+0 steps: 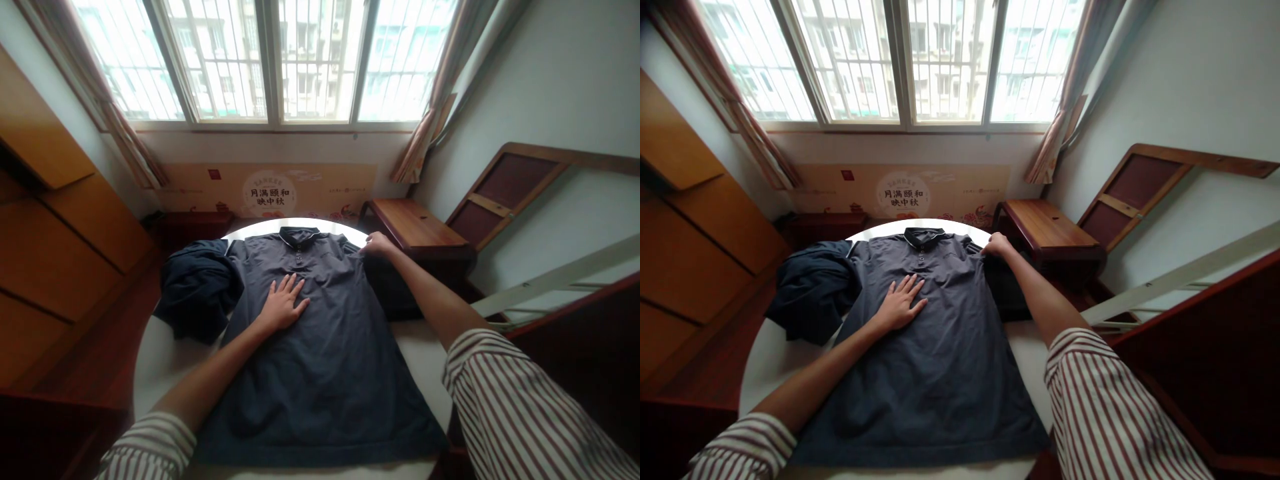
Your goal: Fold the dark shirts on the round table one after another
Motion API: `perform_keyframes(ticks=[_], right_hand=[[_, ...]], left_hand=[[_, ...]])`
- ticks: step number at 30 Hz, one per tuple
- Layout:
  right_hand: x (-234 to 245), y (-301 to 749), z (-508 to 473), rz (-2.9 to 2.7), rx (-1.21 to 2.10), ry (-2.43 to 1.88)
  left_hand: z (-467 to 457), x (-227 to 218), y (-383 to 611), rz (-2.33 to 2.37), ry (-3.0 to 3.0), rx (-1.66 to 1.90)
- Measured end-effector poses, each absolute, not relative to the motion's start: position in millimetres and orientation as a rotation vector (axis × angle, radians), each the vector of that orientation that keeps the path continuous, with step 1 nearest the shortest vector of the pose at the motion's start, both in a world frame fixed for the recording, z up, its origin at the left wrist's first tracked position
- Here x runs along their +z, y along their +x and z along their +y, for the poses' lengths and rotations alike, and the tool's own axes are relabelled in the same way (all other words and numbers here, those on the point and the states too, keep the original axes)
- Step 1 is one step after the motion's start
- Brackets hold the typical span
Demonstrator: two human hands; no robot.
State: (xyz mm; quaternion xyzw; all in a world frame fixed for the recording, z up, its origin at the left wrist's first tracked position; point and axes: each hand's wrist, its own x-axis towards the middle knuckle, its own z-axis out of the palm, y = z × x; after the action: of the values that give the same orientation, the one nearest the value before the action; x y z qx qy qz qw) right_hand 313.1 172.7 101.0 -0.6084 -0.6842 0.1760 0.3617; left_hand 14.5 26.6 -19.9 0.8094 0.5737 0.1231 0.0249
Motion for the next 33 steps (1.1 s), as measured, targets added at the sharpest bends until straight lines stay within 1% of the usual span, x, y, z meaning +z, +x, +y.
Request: perform_keyframes(ticks=[4,8,10,11,13,15,16,18,19,20,22,24,26,29,33], right_hand=[[114,313,173,-1.813,0.379,-1.614],[109,325,139,-1.856,-0.088,-1.528],[98,334,118,-1.874,-0.254,-1.643],[91,338,109,-1.899,-0.263,-1.772],[81,344,99,-1.971,-0.18,-2.086],[76,345,97,-2.049,-0.143,-2.271],[77,342,101,-2.09,-0.182,-2.274],[85,332,114,-2.158,-0.298,-2.13],[90,324,123,-2.184,-0.281,-2.035],[96,314,135,-2.207,-0.197,-1.957],[105,293,160,-2.24,0.076,-1.868],[107,273,187,-2.271,0.341,-1.851],[101,255,211,-2.294,0.487,-1.88],[81,237,235,-2.278,0.58,-1.929],[59,221,254,-2.285,0.541,-1.905]], left_hand=[[26,-19,16,1.784,2.51,0.354],[25,-18,17,1.822,2.523,0.335],[24,-17,18,1.839,2.523,0.32],[24,-17,19,1.844,2.52,0.312],[24,-16,20,1.849,2.512,0.306],[23,-16,20,1.849,2.509,0.309],[23,-16,20,1.848,2.51,0.31],[24,-16,20,1.847,2.513,0.312],[24,-17,19,1.847,2.515,0.314],[24,-17,19,1.846,2.517,0.316],[24,-17,19,1.849,2.513,0.318],[24,-17,19,1.85,2.505,0.318],[24,-16,20,1.843,2.499,0.321],[23,-14,21,1.829,2.492,0.324],[22,-13,22,1.83,2.489,0.338]])
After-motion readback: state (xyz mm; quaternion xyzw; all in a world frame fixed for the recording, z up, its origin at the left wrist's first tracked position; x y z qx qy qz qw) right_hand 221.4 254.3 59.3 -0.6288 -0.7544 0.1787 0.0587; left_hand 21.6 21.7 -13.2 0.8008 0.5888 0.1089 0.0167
